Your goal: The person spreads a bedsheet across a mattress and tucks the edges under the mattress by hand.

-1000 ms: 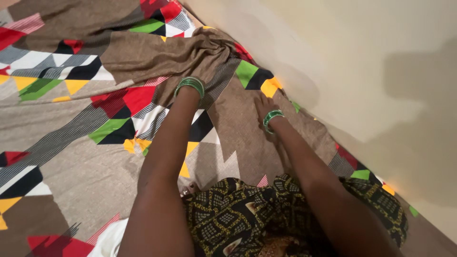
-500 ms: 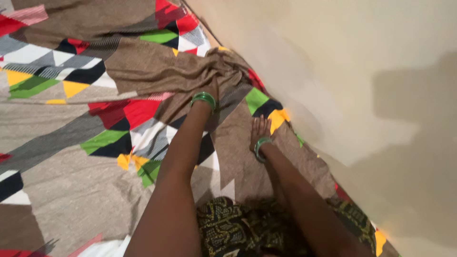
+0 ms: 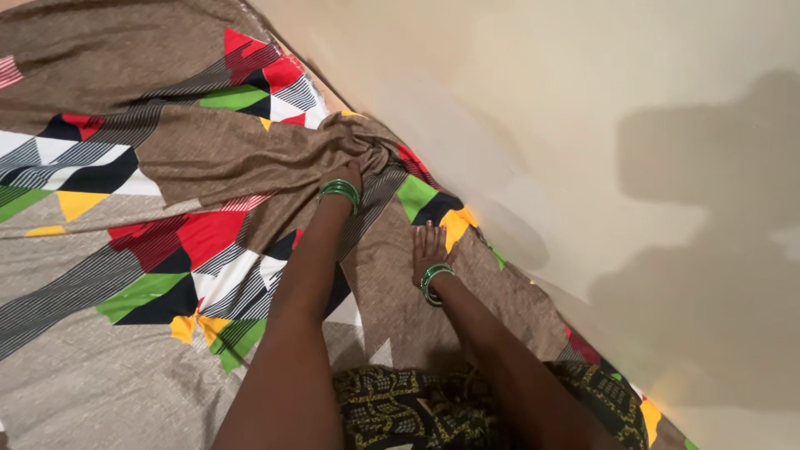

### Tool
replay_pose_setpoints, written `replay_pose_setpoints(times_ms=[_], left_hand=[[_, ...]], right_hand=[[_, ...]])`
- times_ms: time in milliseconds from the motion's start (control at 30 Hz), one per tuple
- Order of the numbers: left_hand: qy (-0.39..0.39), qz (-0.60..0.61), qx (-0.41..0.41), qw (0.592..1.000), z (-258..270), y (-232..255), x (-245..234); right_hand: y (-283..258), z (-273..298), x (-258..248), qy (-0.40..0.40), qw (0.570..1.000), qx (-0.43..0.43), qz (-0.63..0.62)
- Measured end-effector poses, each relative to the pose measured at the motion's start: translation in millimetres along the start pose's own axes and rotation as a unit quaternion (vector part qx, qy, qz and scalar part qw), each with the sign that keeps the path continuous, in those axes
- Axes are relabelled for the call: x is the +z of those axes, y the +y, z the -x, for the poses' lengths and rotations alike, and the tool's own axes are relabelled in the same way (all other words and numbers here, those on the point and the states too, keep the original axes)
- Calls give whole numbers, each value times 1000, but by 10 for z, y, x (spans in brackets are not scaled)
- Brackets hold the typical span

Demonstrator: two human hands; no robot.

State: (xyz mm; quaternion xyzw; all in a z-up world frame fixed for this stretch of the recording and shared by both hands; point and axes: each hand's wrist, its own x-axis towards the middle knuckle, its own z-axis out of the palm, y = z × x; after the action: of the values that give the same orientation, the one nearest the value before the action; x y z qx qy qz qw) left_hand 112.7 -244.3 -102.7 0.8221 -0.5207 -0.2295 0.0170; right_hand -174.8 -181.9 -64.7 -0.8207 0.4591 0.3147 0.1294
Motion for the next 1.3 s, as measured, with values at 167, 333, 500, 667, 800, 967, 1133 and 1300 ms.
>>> replay_pose_setpoints(times_ms=[167,333,500,667,800,967,1133,1300], left_hand=[[96,33,-11,995,11,-6,-277],[140,204,-108,963,177,116,-793],[114,249,-101,956,-17,407,-735],[340,124,56,930,-154,337,-484],[289,36,161,943,-17,360,-382],[195,-80,381,900,257,561,-294],[165,-77,341,922,311,724,-388],[238,-123,336,903,285,580,-282]], right_hand=[[-13,59,-45,6,1000,-3,-26],[-45,60,-57,-10,1000,8,-1],[-48,22,-79,-30,1000,4,3],[-44,61,-118,-47,999,4,-23],[-51,24,-72,-30,999,3,-15],[-63,67,-89,-28,1000,3,-10],[-48,80,-70,-13,1000,4,-21],[-2,27,9,54,997,-21,-45]])
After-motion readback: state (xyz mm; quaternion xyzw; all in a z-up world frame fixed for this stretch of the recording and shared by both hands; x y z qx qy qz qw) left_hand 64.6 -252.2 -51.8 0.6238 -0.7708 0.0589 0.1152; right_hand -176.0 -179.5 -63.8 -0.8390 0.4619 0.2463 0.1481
